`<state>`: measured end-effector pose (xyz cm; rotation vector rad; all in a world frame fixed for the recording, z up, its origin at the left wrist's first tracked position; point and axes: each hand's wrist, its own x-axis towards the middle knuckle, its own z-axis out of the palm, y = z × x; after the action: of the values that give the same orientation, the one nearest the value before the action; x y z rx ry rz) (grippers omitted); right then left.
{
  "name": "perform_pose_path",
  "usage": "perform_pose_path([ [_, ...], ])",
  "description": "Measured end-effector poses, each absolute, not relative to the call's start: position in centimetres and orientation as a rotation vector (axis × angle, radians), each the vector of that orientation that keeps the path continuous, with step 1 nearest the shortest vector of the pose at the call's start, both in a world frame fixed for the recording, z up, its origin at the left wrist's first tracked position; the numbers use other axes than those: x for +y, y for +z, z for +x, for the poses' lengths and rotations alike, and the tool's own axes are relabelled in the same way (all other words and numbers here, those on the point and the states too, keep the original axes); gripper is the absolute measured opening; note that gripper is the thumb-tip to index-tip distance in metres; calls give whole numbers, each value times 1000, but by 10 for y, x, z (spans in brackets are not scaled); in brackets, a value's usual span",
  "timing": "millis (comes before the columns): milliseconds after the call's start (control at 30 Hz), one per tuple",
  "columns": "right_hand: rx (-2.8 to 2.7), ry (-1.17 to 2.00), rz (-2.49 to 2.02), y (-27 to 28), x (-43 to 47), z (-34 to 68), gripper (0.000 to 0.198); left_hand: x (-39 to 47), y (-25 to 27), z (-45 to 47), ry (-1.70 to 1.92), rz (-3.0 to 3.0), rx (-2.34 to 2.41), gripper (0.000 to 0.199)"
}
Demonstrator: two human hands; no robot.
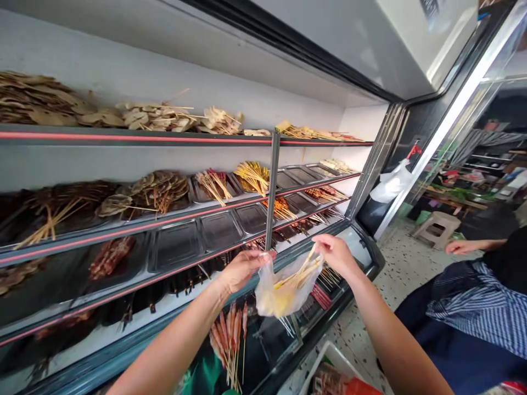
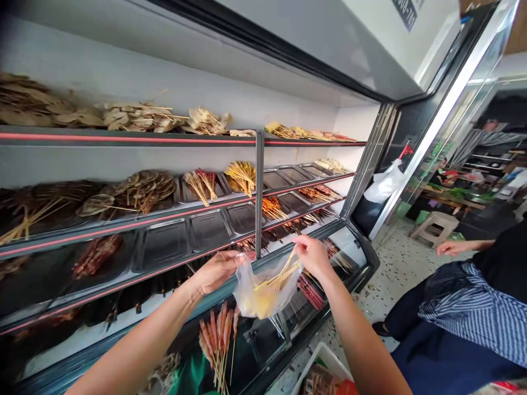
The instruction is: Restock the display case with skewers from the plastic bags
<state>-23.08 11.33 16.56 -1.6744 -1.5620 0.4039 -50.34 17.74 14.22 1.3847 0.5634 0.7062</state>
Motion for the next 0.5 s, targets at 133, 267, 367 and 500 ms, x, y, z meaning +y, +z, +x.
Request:
perform_pose_path([
  [133, -2015, 215, -1675, 189, 91, -257, 29, 161, 125, -477, 678, 1317, 333, 67],
  [267, -2485, 144, -1406, 210, 82, -284, 28, 149, 110, -456, 701, 1613, 404, 70],
  [367, -2706, 113, -1331, 223, 87, -297, 23, 139, 103, -443, 725, 1592, 525, 55],
  [500, -2800, 162, -1404, 238, 94, -294, 22, 135, 108, -434, 587, 1600, 614, 53],
])
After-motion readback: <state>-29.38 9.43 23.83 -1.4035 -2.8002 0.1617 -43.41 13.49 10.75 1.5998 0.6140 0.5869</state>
